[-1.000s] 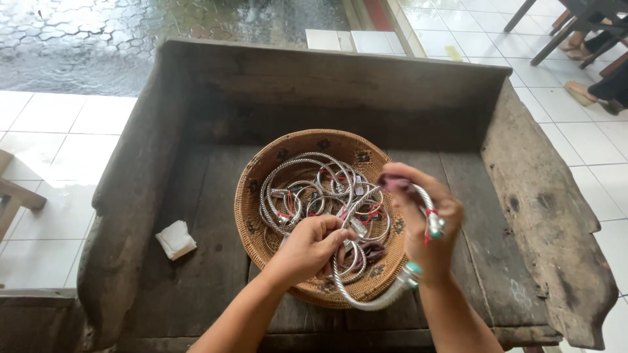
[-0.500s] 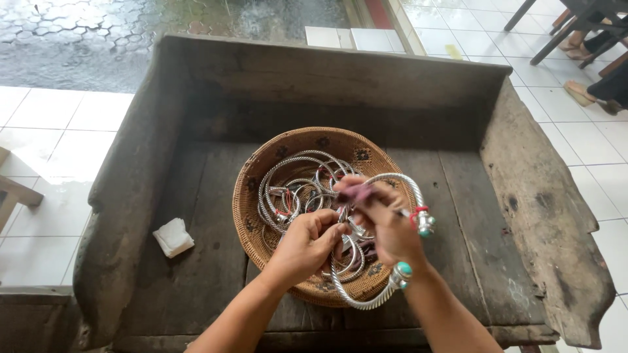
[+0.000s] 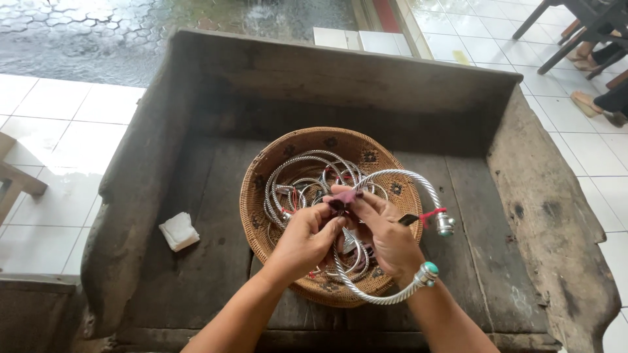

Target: Sorting and inspecting silver bracelets in a woven basket

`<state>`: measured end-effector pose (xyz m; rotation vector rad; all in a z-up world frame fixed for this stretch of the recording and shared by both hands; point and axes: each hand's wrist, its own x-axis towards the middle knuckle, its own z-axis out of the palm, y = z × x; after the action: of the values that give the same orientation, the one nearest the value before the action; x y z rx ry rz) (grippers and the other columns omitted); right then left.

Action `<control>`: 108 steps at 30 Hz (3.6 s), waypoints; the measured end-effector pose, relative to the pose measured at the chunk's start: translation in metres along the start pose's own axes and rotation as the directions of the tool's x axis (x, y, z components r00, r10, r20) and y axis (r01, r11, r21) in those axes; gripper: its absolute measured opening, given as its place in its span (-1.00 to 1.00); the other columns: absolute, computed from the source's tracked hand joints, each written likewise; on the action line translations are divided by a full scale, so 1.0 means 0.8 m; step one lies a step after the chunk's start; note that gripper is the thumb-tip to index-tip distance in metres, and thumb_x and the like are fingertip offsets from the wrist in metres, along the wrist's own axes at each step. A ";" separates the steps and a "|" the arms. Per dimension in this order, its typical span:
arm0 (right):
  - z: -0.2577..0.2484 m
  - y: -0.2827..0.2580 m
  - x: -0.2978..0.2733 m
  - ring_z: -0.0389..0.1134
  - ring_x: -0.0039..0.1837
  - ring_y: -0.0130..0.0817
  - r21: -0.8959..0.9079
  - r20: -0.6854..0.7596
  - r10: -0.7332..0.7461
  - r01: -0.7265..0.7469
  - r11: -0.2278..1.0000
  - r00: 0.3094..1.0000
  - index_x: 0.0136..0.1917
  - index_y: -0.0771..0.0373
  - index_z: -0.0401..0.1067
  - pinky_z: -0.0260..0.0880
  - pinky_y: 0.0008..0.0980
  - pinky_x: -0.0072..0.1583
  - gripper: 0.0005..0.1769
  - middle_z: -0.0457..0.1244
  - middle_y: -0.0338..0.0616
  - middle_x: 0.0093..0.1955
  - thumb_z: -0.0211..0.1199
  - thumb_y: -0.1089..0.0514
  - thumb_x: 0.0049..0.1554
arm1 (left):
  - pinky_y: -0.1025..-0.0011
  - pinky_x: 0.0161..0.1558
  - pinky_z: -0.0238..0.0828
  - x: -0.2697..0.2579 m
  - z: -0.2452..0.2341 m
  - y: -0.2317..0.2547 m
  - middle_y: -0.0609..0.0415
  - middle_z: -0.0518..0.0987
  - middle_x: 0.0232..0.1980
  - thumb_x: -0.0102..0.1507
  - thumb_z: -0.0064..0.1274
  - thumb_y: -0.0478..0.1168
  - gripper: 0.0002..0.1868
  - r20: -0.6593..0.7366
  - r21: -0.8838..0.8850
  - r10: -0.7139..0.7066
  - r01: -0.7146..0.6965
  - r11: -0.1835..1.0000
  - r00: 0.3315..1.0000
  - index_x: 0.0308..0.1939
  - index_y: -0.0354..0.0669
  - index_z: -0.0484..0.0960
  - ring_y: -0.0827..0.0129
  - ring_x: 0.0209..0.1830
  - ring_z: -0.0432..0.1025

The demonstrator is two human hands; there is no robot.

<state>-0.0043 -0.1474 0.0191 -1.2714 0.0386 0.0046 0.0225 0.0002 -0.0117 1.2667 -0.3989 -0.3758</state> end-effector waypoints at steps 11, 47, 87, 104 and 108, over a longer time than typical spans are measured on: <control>-0.010 -0.005 0.004 0.24 -0.46 -0.51 0.055 -0.233 -0.102 0.118 0.992 0.967 0.05 0.32 0.55 0.34 -0.51 -0.31 -0.80 0.37 -0.05 -0.35 0.19 0.16 0.28 | 0.41 -0.84 0.44 -0.004 0.006 0.007 -0.24 0.56 -0.63 0.36 -0.05 -0.37 -0.79 0.030 -0.018 -0.061 0.061 0.998 0.998 -0.15 -0.57 0.60 0.25 -0.83 0.44; 0.008 0.006 -0.003 0.40 -0.18 -0.28 -0.158 0.009 -0.420 0.416 0.895 0.907 0.08 0.43 0.45 0.41 -0.46 -0.18 -0.67 0.41 0.25 0.03 -0.02 0.13 0.33 | 0.54 -0.85 0.40 -0.003 -0.002 -0.009 -0.28 0.55 -0.60 0.34 0.06 -0.33 -0.67 0.184 -0.354 -0.167 0.224 0.908 0.969 0.10 -0.57 0.56 0.34 -0.86 0.40; 0.007 -0.005 -0.005 0.17 -0.48 -0.56 -0.062 -0.068 -0.204 0.200 0.978 0.977 0.06 0.39 0.49 0.28 -0.60 -0.52 -0.73 0.44 0.19 0.07 0.20 0.13 0.23 | 0.71 -0.76 0.29 -0.012 0.000 0.019 0.02 0.57 -0.52 0.45 -0.06 -0.23 -0.82 0.280 -0.348 -0.193 0.287 0.892 0.940 -0.08 -0.30 0.55 0.58 -0.77 0.37; -0.047 -0.037 0.015 0.37 0.02 -0.43 -0.445 -0.482 -0.674 0.507 0.738 0.560 0.30 0.28 0.37 0.37 -0.64 -0.01 -0.69 0.34 -0.03 0.13 0.06 0.28 0.29 | 0.48 -0.73 0.54 -0.004 -0.020 0.041 -0.16 0.59 -0.56 0.38 -0.12 -0.37 -0.82 -0.296 0.162 0.331 -0.294 0.942 0.896 -0.09 -0.41 0.59 0.37 -0.75 0.45; -0.007 -0.038 0.007 0.44 -0.02 -0.24 -0.471 -0.322 -0.704 0.538 0.699 0.633 0.27 0.37 0.43 0.51 -0.41 -0.01 -0.69 0.37 0.13 0.00 0.05 0.33 0.28 | 0.53 -0.73 0.50 0.000 -0.016 0.032 -0.14 0.60 -0.53 0.39 -0.11 -0.37 -0.83 -0.228 0.246 0.301 -0.244 0.938 0.926 -0.07 -0.36 0.59 0.39 -0.73 0.42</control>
<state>0.0015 -0.1618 0.0459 -1.5440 0.0168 -0.9771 0.0298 0.0177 0.0095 1.4264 -0.3904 0.0783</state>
